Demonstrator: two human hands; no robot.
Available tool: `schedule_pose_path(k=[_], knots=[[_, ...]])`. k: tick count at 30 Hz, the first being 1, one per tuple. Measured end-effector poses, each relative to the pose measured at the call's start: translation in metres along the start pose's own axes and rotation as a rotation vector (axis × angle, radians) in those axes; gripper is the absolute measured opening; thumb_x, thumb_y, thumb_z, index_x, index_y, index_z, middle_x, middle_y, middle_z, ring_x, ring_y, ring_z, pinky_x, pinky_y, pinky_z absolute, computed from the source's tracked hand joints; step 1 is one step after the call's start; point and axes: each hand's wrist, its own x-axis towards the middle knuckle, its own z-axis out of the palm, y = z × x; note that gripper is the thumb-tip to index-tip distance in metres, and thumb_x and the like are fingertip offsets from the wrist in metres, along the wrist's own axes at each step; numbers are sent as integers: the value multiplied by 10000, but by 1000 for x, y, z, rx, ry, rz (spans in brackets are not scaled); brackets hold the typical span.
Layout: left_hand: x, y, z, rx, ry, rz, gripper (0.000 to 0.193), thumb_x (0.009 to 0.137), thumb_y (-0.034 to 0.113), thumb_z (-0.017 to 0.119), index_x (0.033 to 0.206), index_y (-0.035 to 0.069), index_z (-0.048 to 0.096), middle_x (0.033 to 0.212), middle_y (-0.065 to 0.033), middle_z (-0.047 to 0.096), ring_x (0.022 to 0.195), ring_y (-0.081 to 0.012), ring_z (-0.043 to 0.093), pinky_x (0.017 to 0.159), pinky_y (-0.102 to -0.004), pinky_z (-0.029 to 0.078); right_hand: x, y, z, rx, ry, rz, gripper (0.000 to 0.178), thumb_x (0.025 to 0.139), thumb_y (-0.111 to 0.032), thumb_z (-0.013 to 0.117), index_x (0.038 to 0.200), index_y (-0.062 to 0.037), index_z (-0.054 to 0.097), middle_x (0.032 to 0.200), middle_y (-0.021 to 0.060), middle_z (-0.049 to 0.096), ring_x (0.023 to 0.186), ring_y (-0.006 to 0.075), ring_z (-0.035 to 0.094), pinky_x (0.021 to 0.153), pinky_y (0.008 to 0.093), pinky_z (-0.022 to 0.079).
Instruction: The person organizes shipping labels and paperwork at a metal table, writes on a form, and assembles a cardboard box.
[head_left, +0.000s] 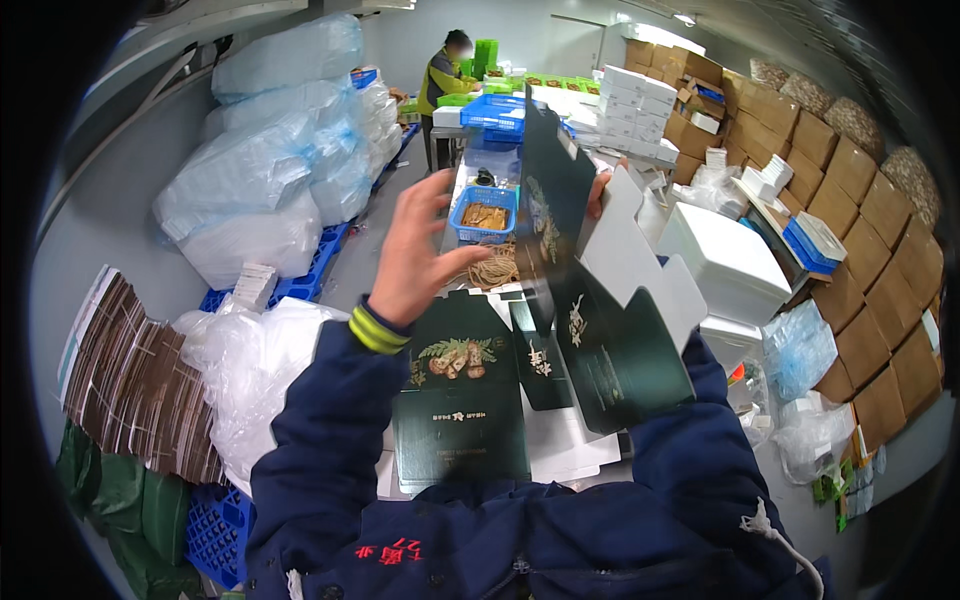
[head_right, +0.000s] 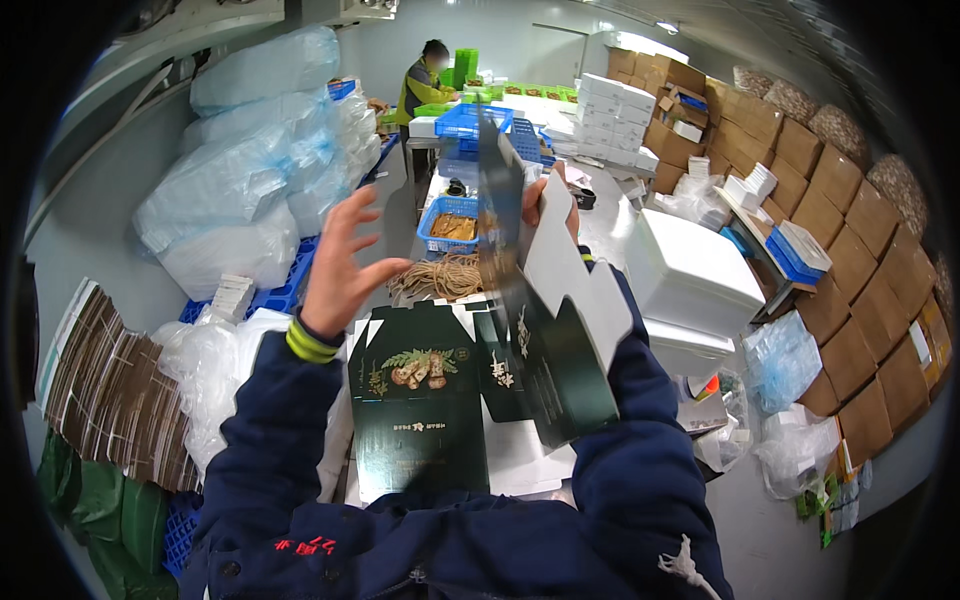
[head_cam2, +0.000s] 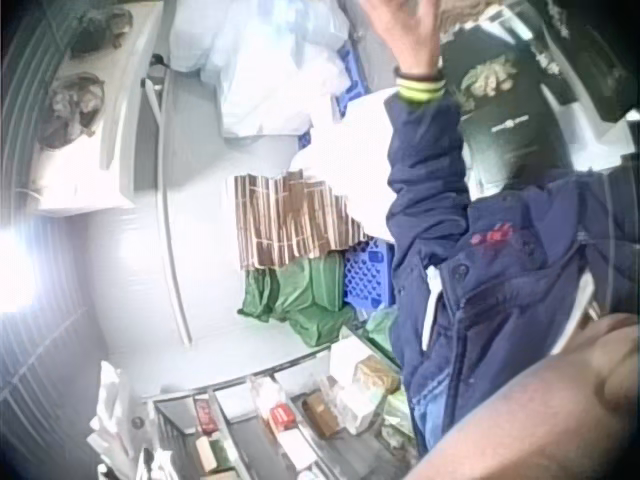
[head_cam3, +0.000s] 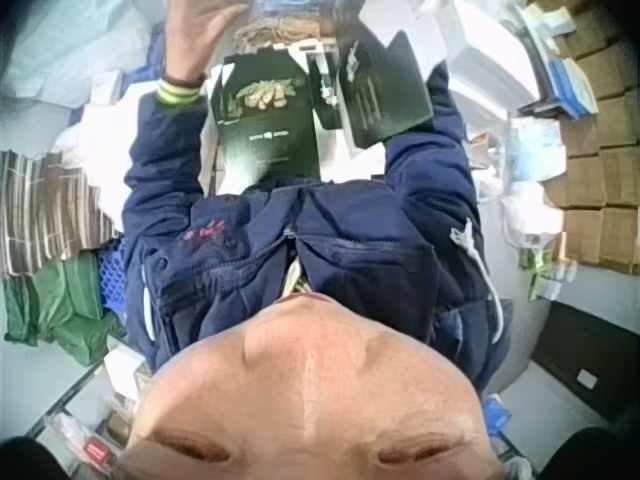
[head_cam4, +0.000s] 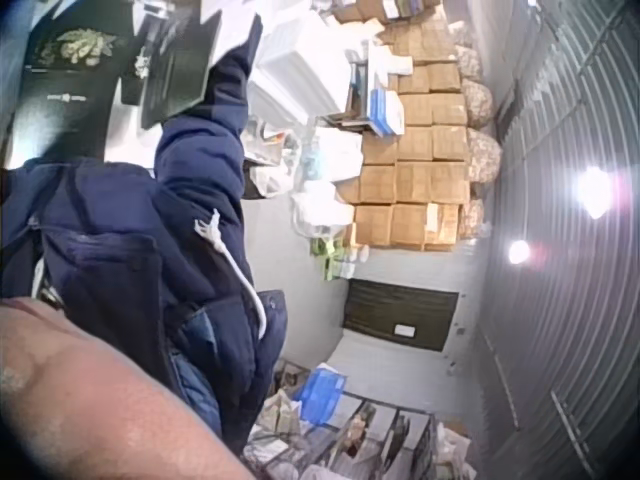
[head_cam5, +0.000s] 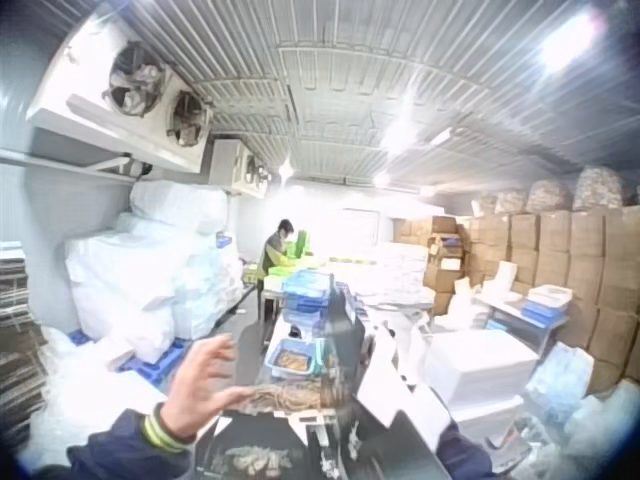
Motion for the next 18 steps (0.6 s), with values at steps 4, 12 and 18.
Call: schedule_pose_path(k=[4, 12, 18], knots=[[38, -6, 50, 190, -5, 330, 1012, 531, 446, 814, 1305, 8, 332, 1333, -189, 352, 1247, -360, 326, 1032, -431, 282, -26, -16, 50, 142, -4, 213, 642, 943, -525, 250, 540, -70, 456, 444, 23, 390, 423, 138, 385, 438, 239, 326], [43, 6, 55, 320, -85, 456, 736, 567, 419, 768, 1096, 2, 471, 1167, -168, 504, 1211, -354, 403, 1036, -513, 238, -8, -8, -28, 283, -717, 34, 616, 954, -506, 150, 681, -58, 475, 620, 69, 460, 606, 191, 389, 647, 303, 346], [-13, 83, -8, 119, -583, 382, 667, 559, 435, 776, 1008, 56, 461, 1017, -129, 508, 1168, -387, 447, 1005, -573, 226, -8, -20, -102, 89, -193, 20, 630, 959, -488, 208, 562, -73, 465, 492, 37, 433, 526, 156, 410, 527, 279, 351]])
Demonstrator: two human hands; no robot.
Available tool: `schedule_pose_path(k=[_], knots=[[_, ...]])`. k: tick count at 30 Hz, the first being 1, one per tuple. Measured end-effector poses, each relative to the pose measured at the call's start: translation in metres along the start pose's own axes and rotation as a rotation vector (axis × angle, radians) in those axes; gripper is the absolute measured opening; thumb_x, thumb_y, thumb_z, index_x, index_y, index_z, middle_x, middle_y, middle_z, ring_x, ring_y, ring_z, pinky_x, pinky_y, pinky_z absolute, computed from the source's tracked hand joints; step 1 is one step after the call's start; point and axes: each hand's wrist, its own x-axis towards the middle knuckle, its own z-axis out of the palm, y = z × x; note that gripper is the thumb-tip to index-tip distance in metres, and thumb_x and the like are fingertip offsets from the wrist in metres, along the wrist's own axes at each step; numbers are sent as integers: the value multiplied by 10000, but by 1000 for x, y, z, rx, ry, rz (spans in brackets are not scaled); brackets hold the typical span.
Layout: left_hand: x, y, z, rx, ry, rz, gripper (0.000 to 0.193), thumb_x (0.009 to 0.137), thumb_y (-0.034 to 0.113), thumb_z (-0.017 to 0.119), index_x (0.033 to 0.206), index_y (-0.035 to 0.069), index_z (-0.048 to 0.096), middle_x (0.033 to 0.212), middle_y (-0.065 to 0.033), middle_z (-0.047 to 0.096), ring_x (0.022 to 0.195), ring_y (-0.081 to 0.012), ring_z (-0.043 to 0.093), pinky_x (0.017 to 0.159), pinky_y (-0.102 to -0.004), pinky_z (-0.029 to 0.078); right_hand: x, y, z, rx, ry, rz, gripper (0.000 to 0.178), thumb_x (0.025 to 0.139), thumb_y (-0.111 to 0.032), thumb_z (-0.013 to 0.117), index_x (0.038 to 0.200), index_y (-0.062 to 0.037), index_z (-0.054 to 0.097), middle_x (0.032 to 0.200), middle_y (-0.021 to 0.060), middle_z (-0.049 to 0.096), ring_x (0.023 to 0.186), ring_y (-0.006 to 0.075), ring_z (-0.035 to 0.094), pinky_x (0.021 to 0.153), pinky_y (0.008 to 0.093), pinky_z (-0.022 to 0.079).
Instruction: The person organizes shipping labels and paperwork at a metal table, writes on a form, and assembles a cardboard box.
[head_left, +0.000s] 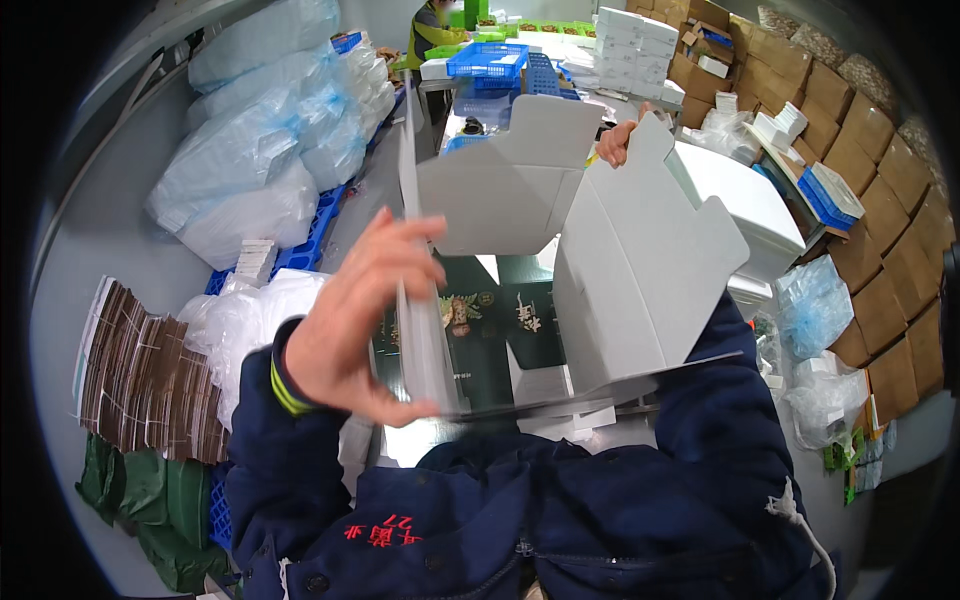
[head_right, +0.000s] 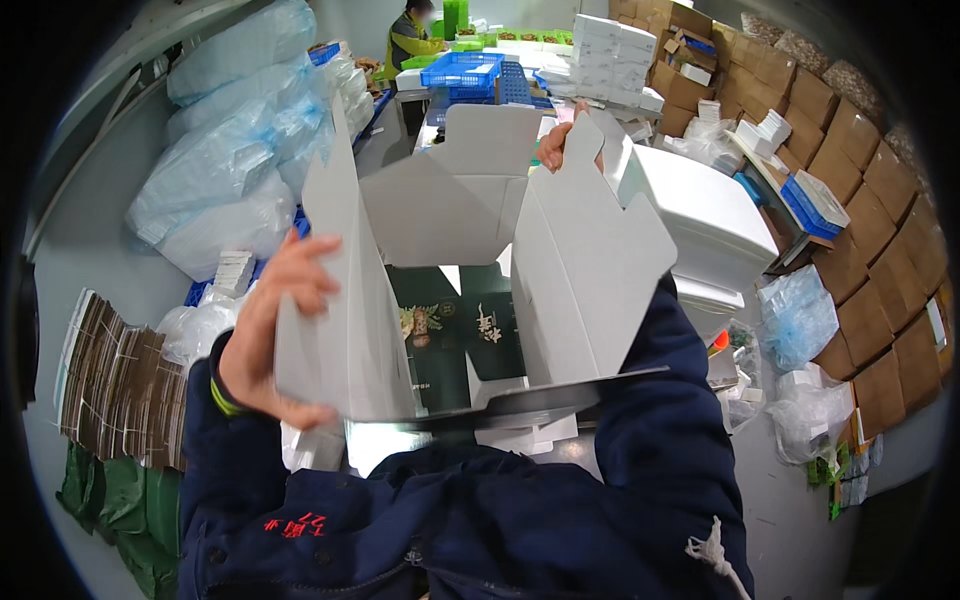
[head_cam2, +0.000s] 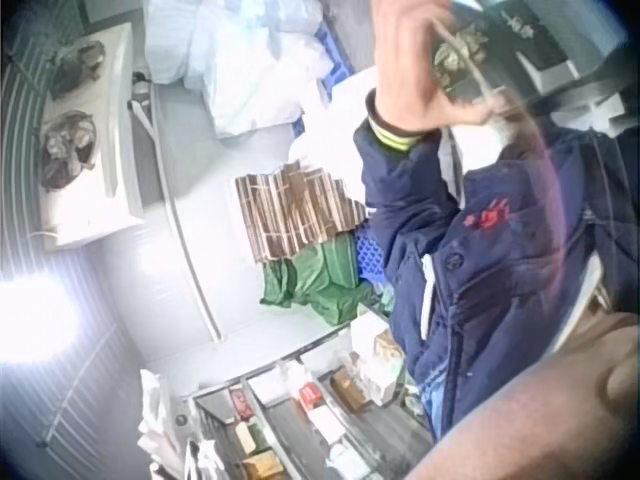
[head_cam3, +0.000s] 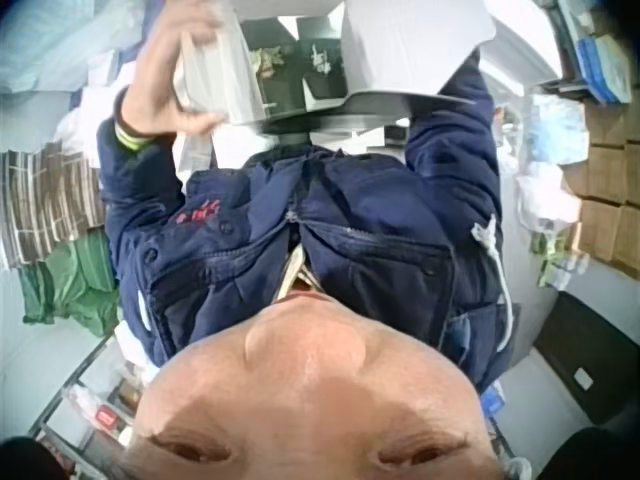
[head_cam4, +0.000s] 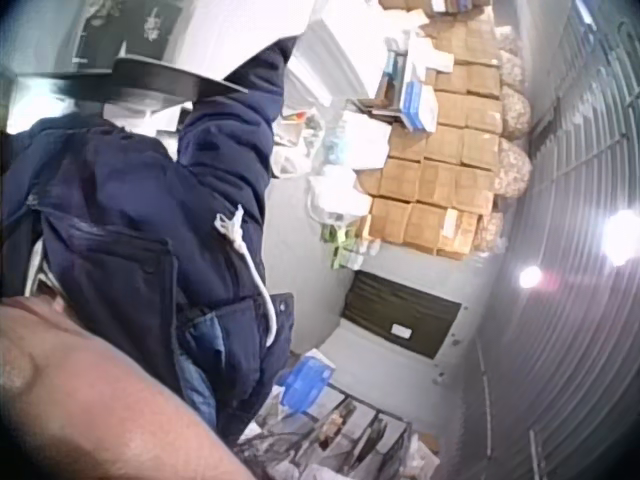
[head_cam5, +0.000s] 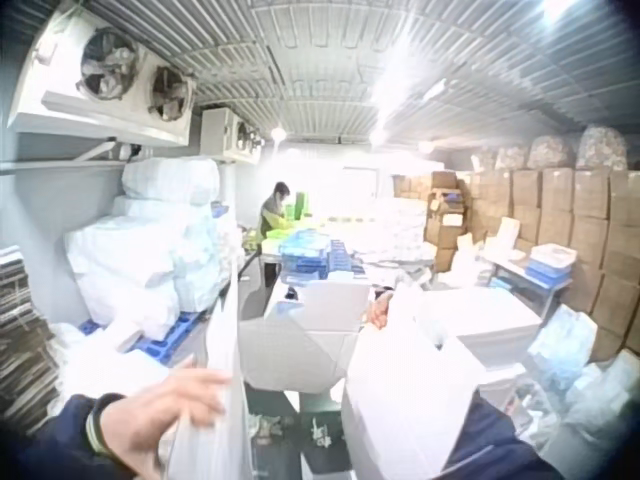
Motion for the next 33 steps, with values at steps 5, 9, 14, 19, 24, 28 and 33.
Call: schedule_pose_path(k=[5, 9, 14, 19, 24, 28, 33], knots=[[1, 13, 25, -169, -123, 79, 512, 689, 502, 692, 783, 32, 514, 759, -102, 457, 784, -323, 514, 961, -507, 336, 19, 36, 19, 35, -114, 66, 609, 957, -494, 198, 598, -82, 465, 540, 39, 466, 555, 152, 431, 537, 274, 361], [25, -24, 57, -143, -73, 28, 309, 843, 273, 563, 670, 27, 494, 655, -122, 463, 659, -325, 463, 670, -426, 403, 33, 52, 21, 85, -237, 100, 593, 956, -499, 190, 627, -89, 465, 578, 40, 493, 578, 148, 449, 546, 269, 369], [17, -26, 121, -107, -428, -55, 390, 828, 361, 571, 608, 45, 507, 599, -109, 489, 616, -309, 505, 641, -389, 413, 54, 68, 22, 265, -562, 61, 490, 958, -440, 312, 662, -98, 501, 617, 46, 536, 551, 154, 464, 500, 234, 383], [53, -42, 145, -110, -395, -32, 481, 779, 453, 594, 597, 19, 494, 597, -118, 502, 621, -332, 509, 624, -402, 419, 42, 60, -11, -58, 42, 70, 425, 924, -421, 447, 1007, -40, 616, 915, 73, 622, 817, 100, 590, 677, 213, 466], [68, -51, 148, -40, -441, -349, 387, 796, 367, 608, 640, 17, 556, 626, -152, 549, 644, -337, 550, 616, -414, 438, -90, -43, 12, -615, 223, 63, 573, 917, -493, 377, 1256, -35, 443, 1226, 162, 506, 1133, 226, 475, 949, 335, 348], [102, -47, 167, -48, -500, -566, 460, 880, 415, 494, 697, 7, 596, 653, -182, 574, 653, -361, 563, 626, -414, 457, -163, -66, 61, -432, 594, 193, 704, 886, -551, 371, 1326, -1, 346, 1195, 142, 516, 1109, 210, 480, 908, 322, 355], [126, -29, 196, -55, -576, -523, 305, 886, 303, 471, 827, 33, 598, 809, -178, 625, 772, -367, 593, 739, -423, 482, -143, -45, 62, -439, 688, 154, 653, 780, -233, 687, 1277, 47, 369, 1104, 125, 546, 997, 171, 522, 855, 267, 415]])
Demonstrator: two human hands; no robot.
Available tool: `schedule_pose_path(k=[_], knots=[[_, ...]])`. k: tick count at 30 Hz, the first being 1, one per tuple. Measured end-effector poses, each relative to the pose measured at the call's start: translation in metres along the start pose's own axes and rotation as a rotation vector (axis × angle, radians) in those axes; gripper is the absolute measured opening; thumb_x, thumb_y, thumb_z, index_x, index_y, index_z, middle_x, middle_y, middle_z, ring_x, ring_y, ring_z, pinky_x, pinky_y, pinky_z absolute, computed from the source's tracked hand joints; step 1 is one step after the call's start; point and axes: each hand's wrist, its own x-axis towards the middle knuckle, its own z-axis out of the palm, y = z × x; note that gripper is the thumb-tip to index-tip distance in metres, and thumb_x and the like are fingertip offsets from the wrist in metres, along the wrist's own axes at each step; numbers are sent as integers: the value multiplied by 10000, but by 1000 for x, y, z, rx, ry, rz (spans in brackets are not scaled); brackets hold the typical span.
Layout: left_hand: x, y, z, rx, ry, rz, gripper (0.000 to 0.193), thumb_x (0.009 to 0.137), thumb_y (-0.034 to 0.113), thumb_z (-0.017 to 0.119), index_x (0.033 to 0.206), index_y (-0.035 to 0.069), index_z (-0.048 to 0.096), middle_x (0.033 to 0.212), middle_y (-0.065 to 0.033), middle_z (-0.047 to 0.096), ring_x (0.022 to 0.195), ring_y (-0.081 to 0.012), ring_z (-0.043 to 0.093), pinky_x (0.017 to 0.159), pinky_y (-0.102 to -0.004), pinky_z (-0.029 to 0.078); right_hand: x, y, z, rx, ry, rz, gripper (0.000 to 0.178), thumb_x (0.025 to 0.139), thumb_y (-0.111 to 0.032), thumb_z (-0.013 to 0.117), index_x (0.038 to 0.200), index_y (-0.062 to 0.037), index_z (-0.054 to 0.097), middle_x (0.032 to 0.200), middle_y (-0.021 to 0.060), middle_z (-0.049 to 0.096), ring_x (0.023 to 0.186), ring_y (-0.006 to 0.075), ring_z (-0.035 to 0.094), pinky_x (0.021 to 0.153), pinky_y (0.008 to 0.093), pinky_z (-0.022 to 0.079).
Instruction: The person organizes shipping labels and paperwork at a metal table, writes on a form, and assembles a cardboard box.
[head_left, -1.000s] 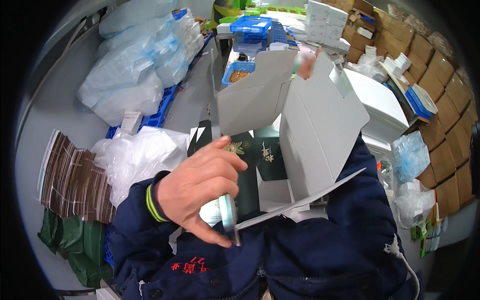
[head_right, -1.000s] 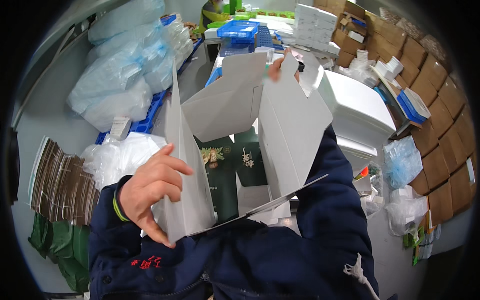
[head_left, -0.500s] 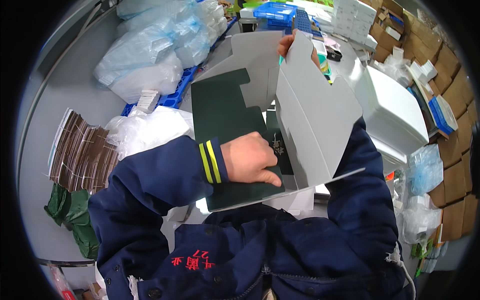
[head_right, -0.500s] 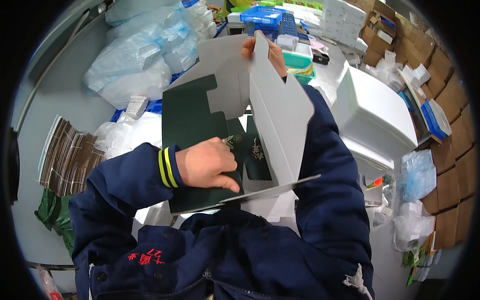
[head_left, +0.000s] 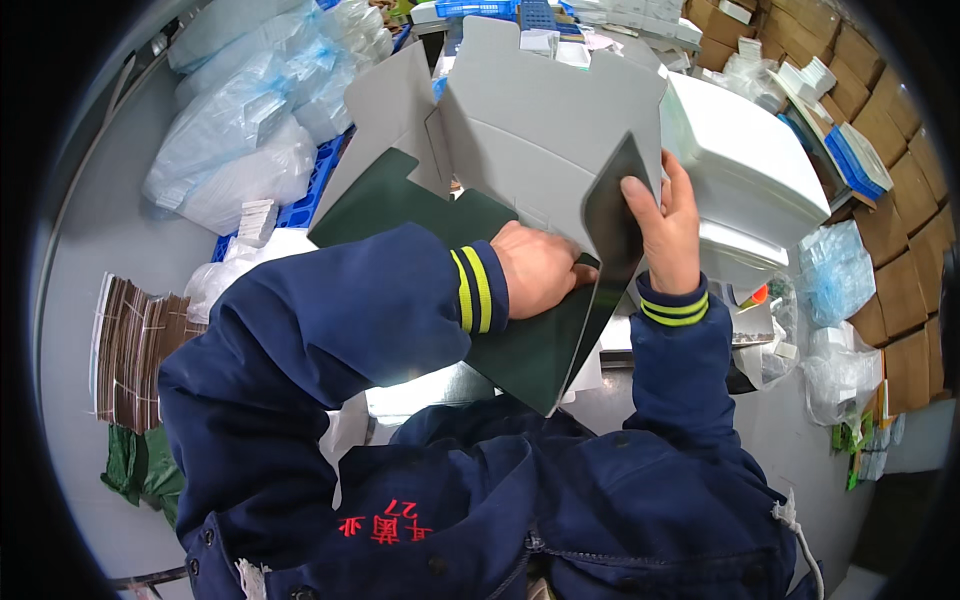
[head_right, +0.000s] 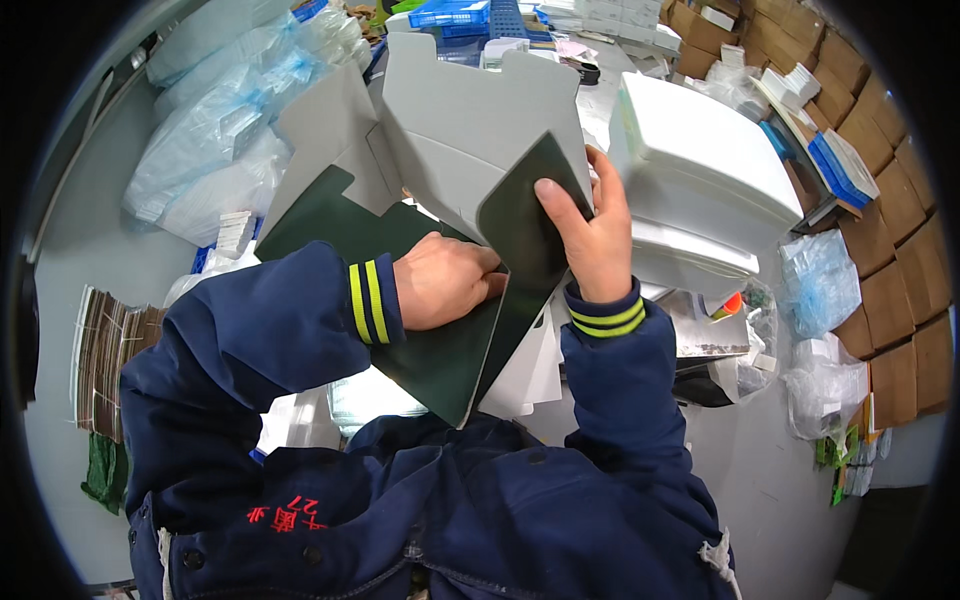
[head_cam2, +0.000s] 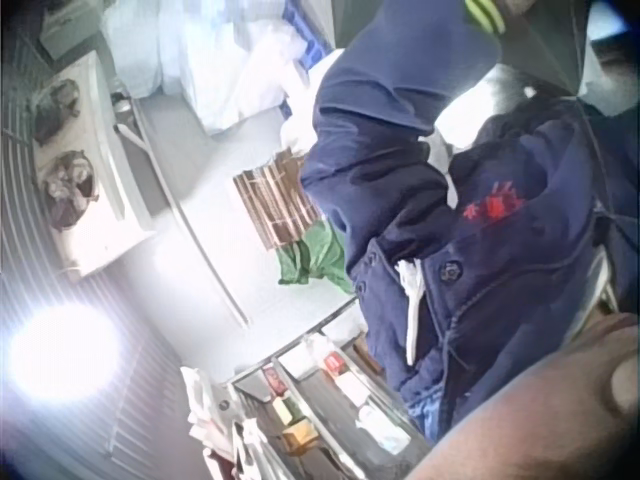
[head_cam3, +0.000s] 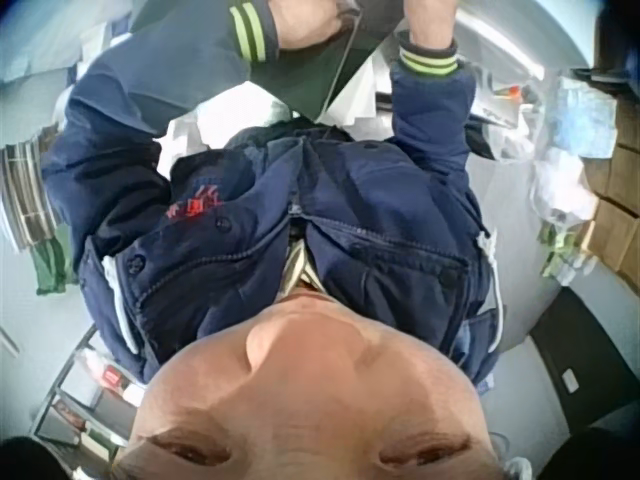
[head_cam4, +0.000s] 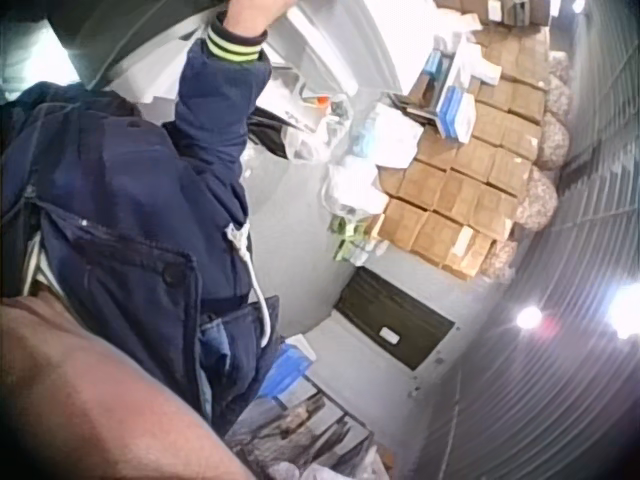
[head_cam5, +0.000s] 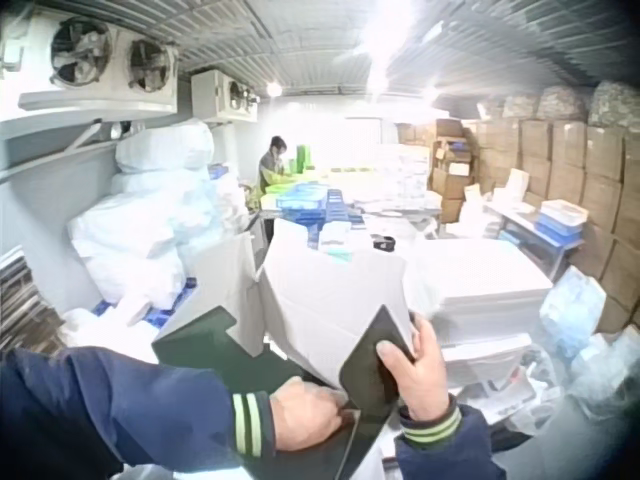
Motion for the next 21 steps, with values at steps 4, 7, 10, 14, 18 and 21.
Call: schedule_pose_path(k=[4, 7, 10, 14, 18, 21], knots=[[4, -3, 8, 111, -156, 115, 247, 829, 230, 527, 886, -7, 565, 833, -210, 597, 803, -362, 586, 729, -436, 475, 12, 46, -21, -418, 23, -146, 688, 703, -159, 726, 1278, 9, 388, 1056, 148, 565, 906, 182, 564, 777, 293, 465], [-16, -30, 20, 143, 71, 385, 285, 818, 248, 583, 878, -30, 575, 850, -179, 573, 854, -327, 547, 778, -384, 447, 7, 61, -22, -309, 34, 17, 661, 733, -102, 693, 1290, 31, 363, 985, 144, 599, 826, 146, 588, 707, 260, 478], [-25, -44, -3, 137, -59, 248, 331, 819, 243, 593, 991, -39, 564, 964, -194, 552, 898, -320, 533, 802, -373, 441, 4, 55, 3, -211, -32, 178, 635, 762, -90, 685, 1283, 61, 355, 924, 131, 628, 827, 139, 593, 695, 241, 478], [-42, -77, -1, 107, 134, 425, 408, 786, 237, 622, 1088, -20, 530, 1045, -166, 527, 952, -308, 521, 851, -365, 433, 11, 79, 20, -176, -99, 302, 646, 747, -105, 706, 1270, 66, 369, 1000, 131, 608, 875, 149, 585, 744, 245, 475], [-80, -102, -69, -39, 169, 489, 344, 718, 129, 688, 1029, 32, 578, 1030, -125, 594, 940, -299, 582, 807, -371, 474, 12, 99, 32, -167, -131, 252, 621, 711, -72, 699, 1246, 50, 407, 1106, 127, 559, 997, 177, 539, 861, 287, 437], [-88, -201, -106, 29, 868, 88, 241, 820, 33, 592, 1060, 9, 584, 952, -98, 629, 843, -171, 595, 733, -267, 457, 16, 93, 31, -259, -113, 225, 628, 688, -46, 681, 1246, 50, 408, 1109, 117, 555, 987, 175, 538, 862, 288, 431]])
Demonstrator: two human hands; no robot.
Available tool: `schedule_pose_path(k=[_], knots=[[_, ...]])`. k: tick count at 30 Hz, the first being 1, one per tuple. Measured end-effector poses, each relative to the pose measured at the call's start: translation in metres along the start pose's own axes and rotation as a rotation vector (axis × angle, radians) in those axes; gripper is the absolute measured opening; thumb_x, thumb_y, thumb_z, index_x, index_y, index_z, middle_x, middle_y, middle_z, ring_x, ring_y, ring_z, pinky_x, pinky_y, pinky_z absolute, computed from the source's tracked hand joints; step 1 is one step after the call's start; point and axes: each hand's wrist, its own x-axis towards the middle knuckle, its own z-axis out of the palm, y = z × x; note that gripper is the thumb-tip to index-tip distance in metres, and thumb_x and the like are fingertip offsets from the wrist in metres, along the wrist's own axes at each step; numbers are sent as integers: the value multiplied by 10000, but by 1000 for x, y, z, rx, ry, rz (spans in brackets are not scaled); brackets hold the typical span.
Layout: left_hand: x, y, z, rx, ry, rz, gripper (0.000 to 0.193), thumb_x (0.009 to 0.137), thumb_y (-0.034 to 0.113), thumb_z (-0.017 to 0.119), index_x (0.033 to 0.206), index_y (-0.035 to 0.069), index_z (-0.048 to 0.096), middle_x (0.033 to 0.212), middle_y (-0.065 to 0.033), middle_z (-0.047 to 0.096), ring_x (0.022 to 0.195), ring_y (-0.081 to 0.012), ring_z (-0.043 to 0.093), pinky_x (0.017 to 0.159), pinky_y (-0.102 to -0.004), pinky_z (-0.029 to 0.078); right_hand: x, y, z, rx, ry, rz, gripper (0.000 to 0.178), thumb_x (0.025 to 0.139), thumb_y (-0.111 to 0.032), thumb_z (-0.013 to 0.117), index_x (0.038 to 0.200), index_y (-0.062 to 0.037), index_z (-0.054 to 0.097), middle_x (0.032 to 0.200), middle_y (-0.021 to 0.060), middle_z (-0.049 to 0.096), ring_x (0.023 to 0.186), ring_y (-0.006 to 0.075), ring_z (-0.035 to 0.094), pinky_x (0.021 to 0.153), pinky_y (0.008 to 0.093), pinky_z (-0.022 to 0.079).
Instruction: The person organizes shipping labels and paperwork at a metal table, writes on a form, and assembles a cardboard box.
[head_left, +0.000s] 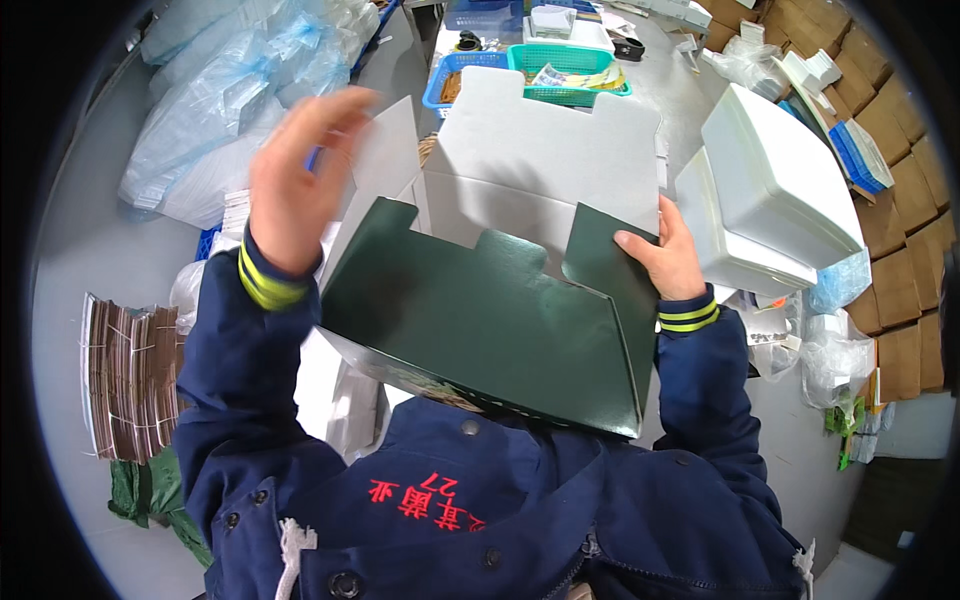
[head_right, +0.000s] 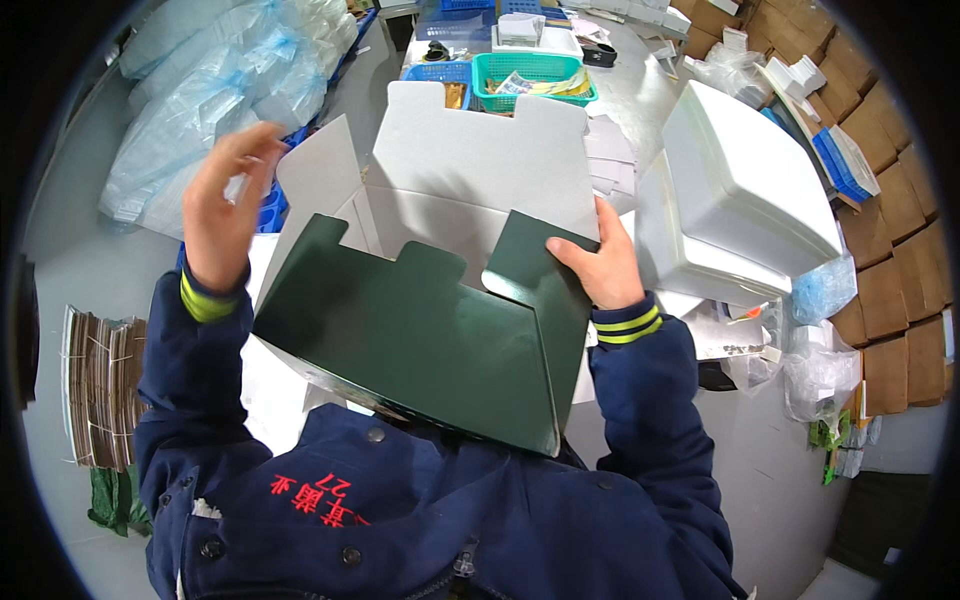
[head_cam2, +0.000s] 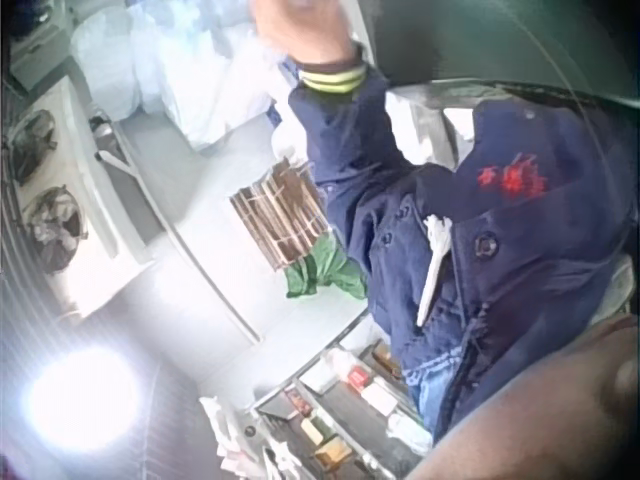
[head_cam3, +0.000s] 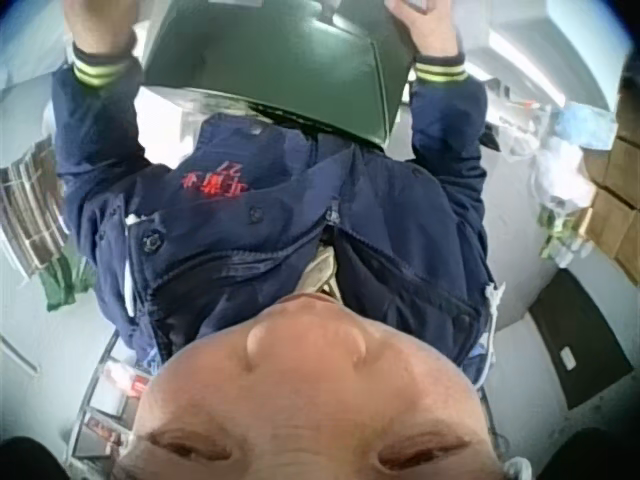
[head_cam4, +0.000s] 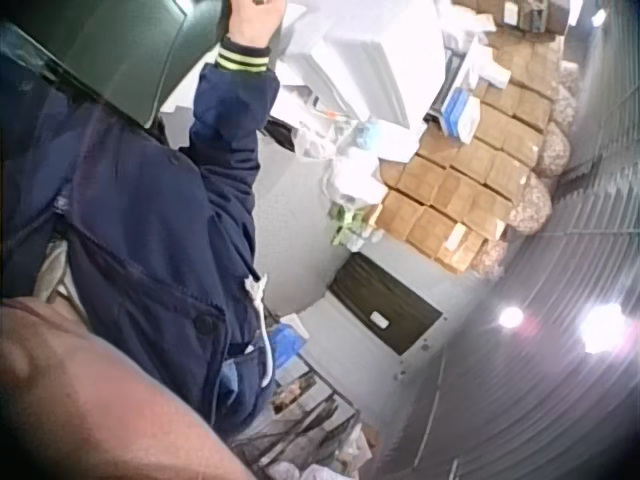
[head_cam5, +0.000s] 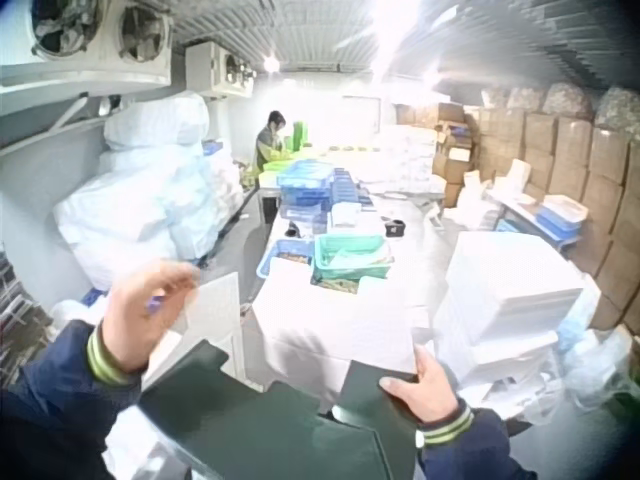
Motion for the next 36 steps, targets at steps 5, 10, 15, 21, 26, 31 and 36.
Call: schedule_pose_path(k=[5, 10, 15, 21, 26, 31, 36], knots=[[-61, -188, 61, -528, -359, -363, 383, 903, 254, 486, 1182, -7, 515, 1156, -82, 546, 1062, -147, 476, 908, -278, 379, 15, 4, 18, -48, -70, -47, 619, 703, -47, 665, 1258, 28, 401, 1148, 119, 526, 1076, 178, 482, 940, 297, 368], [-70, -223, 134, -798, -487, -568, 407, 921, 266, 435, 1197, -26, 499, 1175, -90, 539, 1045, -174, 501, 914, -292, 388, 20, 7, 8, -195, -33, -68, 557, 697, -64, 664, 1198, 29, 438, 1086, 115, 560, 998, 184, 524, 885, 294, 405], [-60, -169, 84, -999, -529, -682, 427, 928, 284, 418, 1208, -31, 489, 1186, -95, 533, 1036, -183, 511, 917, -302, 389, 20, 5, 6, -244, 11, -76, 469, 701, -69, 652, 1128, 13, 475, 1001, 99, 582, 920, 176, 552, 829, 292, 432], [-35, -80, 21, -549, -765, -526, 831, 723, 346, 706, 1316, -59, 288, 1253, -178, 450, 1149, -228, 445, 961, -303, 337, 16, -5, 11, -331, 27, -142, 440, 704, -63, 654, 1102, 17, 485, 966, 106, 587, 880, 183, 563, 800, 294, 445], [-27, -56, 15, 209, -855, -233, 638, 694, 160, 704, 1208, -58, 396, 884, -222, 539, 834, -340, 555, 739, -340, 451, 14, -11, 12, -310, 7, -107, 459, 705, -62, 664, 1117, 22, 483, 963, 125, 598, 878, 201, 570, 800, 297, 445], [-43, -57, 18, -99, -674, -73, 559, 757, 101, 633, 1239, -39, 389, 944, -199, 558, 761, -320, 567, 707, -332, 450, 15, -6, 7, -305, 12, -151, 463, 703, -75, 672, 1118, 30, 494, 983, 129, 604, 893, 200, 575, 800, 299, 447], [-38, -39, 9, -164, -720, -366, 605, 756, 32, 584, 1312, -16, 351, 984, -188, 562, 768, -249, 534, 717, -278, 440, 18, -3, 2, -265, 18, -94, 466, 709, -87, 661, 1127, 31, 492, 993, 129, 602, 900, 202, 575, 809, 303, 445]])
